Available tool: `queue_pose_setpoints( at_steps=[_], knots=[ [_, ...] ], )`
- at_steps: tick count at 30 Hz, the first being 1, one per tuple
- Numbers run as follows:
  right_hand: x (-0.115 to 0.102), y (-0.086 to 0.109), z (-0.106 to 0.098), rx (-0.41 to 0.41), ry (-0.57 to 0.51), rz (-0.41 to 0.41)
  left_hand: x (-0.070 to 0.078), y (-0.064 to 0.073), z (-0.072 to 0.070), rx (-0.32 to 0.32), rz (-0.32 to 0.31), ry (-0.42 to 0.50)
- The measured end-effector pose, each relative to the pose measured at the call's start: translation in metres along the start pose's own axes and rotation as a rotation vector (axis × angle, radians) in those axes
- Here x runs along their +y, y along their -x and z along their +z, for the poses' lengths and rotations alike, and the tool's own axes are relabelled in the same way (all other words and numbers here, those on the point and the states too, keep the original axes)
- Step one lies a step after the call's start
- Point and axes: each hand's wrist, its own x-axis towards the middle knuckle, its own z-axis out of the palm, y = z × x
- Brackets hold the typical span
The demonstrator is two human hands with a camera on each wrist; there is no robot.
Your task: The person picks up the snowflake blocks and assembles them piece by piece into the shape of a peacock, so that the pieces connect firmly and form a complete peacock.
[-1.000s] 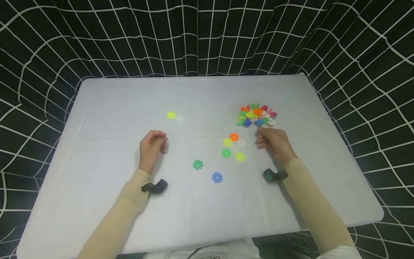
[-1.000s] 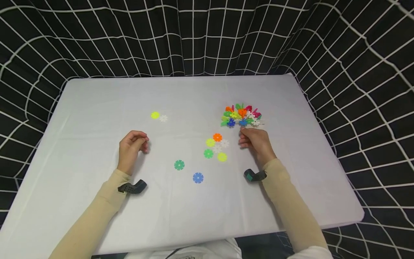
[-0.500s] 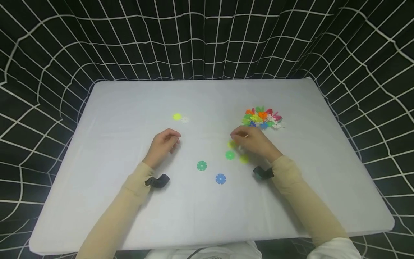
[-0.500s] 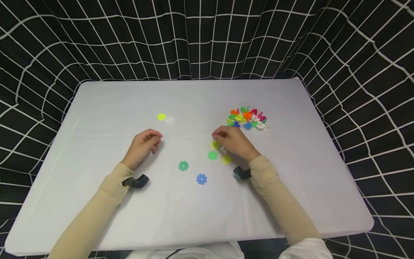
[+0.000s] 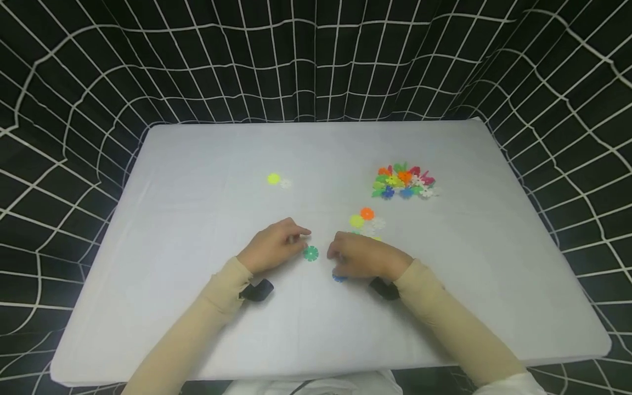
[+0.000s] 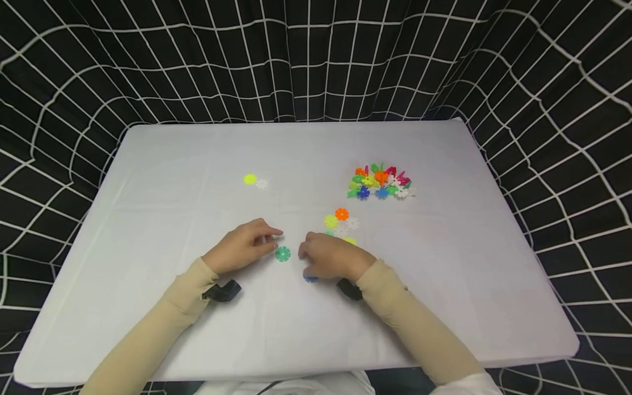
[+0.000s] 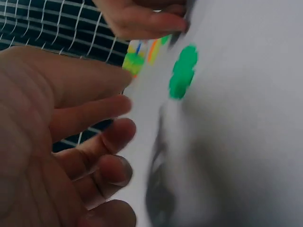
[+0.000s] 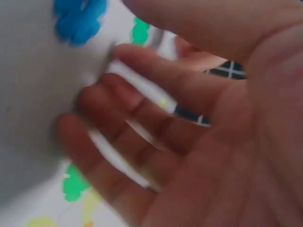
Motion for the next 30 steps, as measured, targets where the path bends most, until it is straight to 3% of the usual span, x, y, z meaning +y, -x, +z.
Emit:
queue_pose_setpoints(
  at_steps=[4,8,14,24,27,30],
  knots=[
    [-0.004,0.011,0.008,-0.004,0.090,-0.010,0.009,0.002,0.008,-0.037,0.008,-0.061],
    [-0.001,0.015,0.017,0.082,0.141,-0.059,0.010,0.002,0.013,-0.041,-0.007,-0.094],
    [0.007,0.010,0.023,0.204,0.055,-0.062,0.006,0.005,0.019,-0.034,-0.019,-0.129],
    [0.011,-0.010,0.016,0.336,-0.138,0.078,0.004,0.008,0.018,0.021,-0.027,-0.124],
    [0.011,-0.014,0.015,0.406,-0.204,0.090,0.003,0.008,0.015,0.018,-0.058,-0.079],
    [0.012,-0.017,0.016,0.503,-0.310,0.083,0.002,0.006,0.013,0.012,-0.106,0.101]
  ],
)
